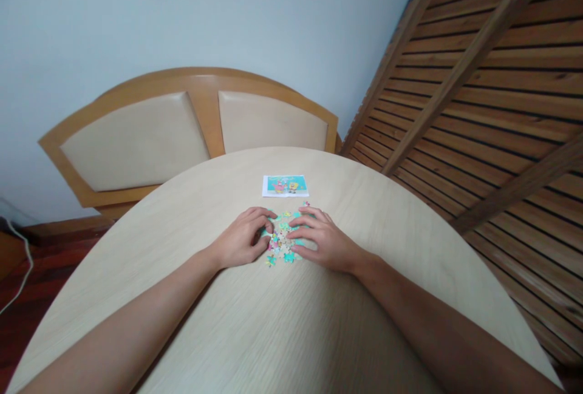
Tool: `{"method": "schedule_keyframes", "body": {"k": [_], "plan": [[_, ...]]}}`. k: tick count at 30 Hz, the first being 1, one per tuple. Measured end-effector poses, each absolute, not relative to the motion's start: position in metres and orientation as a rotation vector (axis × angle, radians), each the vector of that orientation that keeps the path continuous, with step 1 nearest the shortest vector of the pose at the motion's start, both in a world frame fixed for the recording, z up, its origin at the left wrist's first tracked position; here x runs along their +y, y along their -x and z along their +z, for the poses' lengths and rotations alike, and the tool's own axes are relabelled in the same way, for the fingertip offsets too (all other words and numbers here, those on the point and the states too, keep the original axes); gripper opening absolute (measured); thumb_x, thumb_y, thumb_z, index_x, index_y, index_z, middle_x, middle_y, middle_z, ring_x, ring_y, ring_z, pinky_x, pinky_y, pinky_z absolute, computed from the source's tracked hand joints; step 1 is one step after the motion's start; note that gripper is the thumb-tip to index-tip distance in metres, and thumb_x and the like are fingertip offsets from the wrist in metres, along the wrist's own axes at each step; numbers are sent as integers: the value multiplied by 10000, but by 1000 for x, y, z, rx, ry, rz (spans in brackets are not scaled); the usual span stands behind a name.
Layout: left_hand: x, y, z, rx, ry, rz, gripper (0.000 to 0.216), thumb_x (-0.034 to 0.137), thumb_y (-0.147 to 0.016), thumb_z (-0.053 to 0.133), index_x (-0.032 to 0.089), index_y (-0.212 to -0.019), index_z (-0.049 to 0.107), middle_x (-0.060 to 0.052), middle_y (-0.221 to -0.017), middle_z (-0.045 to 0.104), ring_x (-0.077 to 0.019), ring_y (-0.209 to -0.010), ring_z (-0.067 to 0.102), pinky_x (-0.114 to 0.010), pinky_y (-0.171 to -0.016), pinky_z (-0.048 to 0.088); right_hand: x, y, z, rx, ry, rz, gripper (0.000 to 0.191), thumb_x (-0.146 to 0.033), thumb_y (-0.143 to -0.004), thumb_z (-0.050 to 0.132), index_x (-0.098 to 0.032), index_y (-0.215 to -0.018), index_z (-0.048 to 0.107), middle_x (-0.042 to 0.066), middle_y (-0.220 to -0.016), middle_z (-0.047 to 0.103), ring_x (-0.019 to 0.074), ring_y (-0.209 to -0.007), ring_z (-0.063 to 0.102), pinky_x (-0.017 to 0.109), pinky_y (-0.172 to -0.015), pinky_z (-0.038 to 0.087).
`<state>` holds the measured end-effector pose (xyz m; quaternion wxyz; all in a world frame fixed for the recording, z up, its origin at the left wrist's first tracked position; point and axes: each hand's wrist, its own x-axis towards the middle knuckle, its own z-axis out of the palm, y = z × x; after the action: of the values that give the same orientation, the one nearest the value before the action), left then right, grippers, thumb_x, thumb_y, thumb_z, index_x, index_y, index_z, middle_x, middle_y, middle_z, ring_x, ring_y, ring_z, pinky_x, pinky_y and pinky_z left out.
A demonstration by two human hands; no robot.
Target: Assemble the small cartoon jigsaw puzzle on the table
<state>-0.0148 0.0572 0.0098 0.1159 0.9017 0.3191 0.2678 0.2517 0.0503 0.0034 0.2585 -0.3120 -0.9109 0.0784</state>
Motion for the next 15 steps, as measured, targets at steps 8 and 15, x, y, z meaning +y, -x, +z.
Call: {"method": "schedule_keyframes", "body": {"k": [8,15], "plan": [[61,16,9,1136,-2524,889,174,146,-913,469,200,-932,633,-81,-1082,689,-240,-1060,617,-438,-980,480,55,-252,2,-2385,719,250,75,-267,-927,687,-245,-972,743,55,-1068,734,285,-1271,529,508,-1113,416],[59,29,10,1386,-2496,794,141,199,-873,522,186,-940,646,-93,-1013,665,-267,-996,601,-471,-936,493,60,-254,-1,-2233,827,208,85,-199,-938,637,-231,-887,696,48,-993,737,277,-1181,578,502,-1070,456]]}}
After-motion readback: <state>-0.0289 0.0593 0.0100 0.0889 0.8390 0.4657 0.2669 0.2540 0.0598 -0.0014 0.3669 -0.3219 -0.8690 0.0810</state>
